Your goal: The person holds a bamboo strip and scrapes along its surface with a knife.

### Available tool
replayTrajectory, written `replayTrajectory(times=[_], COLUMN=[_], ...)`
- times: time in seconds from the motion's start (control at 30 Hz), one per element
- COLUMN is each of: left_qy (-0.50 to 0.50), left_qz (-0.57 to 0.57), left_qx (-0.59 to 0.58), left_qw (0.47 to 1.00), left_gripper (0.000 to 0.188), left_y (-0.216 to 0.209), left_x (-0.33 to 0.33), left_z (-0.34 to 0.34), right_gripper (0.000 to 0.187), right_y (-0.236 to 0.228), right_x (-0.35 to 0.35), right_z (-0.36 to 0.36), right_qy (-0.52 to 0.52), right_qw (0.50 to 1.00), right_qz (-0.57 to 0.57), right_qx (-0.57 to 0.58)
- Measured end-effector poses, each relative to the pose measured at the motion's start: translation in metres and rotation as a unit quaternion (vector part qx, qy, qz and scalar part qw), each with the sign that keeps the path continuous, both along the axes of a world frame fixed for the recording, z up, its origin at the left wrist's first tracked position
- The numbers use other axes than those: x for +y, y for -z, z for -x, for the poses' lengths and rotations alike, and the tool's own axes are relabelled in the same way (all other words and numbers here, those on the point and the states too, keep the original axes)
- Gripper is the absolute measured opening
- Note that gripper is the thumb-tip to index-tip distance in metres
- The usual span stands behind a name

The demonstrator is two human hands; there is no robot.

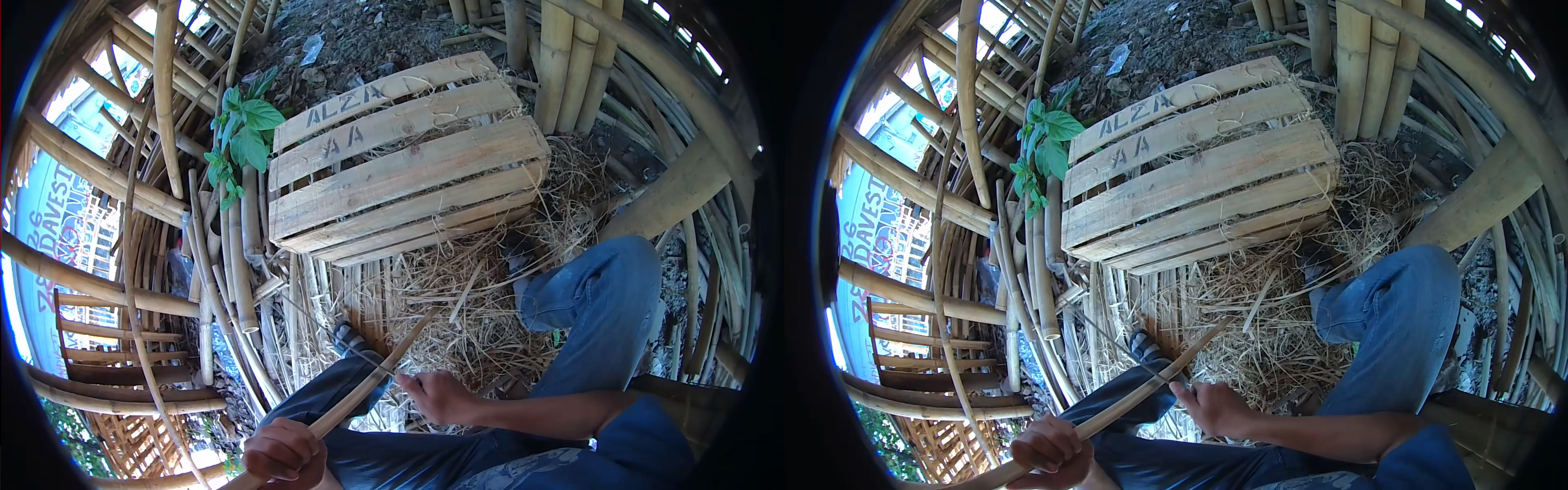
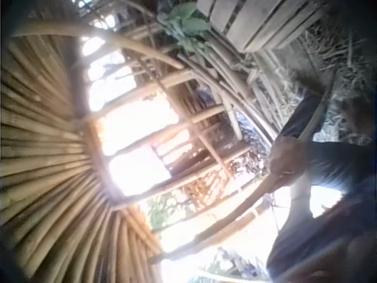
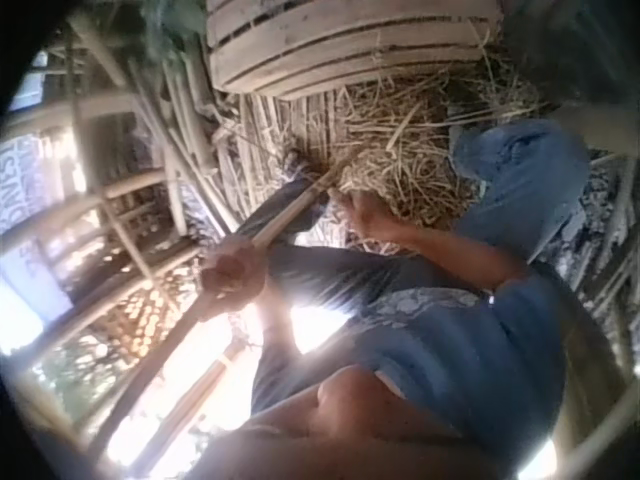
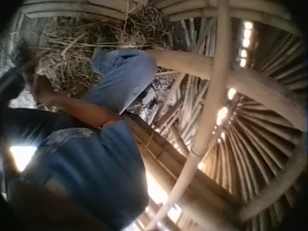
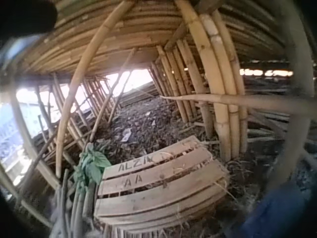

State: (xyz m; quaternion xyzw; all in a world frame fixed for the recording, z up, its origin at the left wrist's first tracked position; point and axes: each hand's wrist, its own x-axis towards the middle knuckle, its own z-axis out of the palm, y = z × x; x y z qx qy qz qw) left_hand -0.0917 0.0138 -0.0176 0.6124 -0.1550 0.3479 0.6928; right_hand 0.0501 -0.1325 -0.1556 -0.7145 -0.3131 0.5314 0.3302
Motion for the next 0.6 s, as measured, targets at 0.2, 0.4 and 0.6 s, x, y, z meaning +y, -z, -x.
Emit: replayTrajectory(times=[0.2, 0.4, 0.6], left_qy=[-0.129, -0.08, -0.124], left_qz=[0.187, -0.031, -0.039], left_qx=[-0.235, 0.005, -0.033], left_qw=[0.945, 0.996, 0.991], left_gripper=[0.049, 0.048, 0.049], left_y=[-0.009, -0.006, 0.005], left_x=[-0.026, -0.003, -0.002], left_z=[-0.041, 0.001, 0.006], right_gripper=[0.079, 0.076, 0.074], right_y=[-0.001, 0.002, 0.008], right_x=[-0.004, -0.001, -0.004], right_z=[0.001, 0.0, 0.004], right_qy=[0.044, 0.082, 0.028], right_qw=[0.998, 0.997, 0.999], right_qz=[0.017, 0.009, -0.024], right_qx=[0.043, -0.001, -0.029])
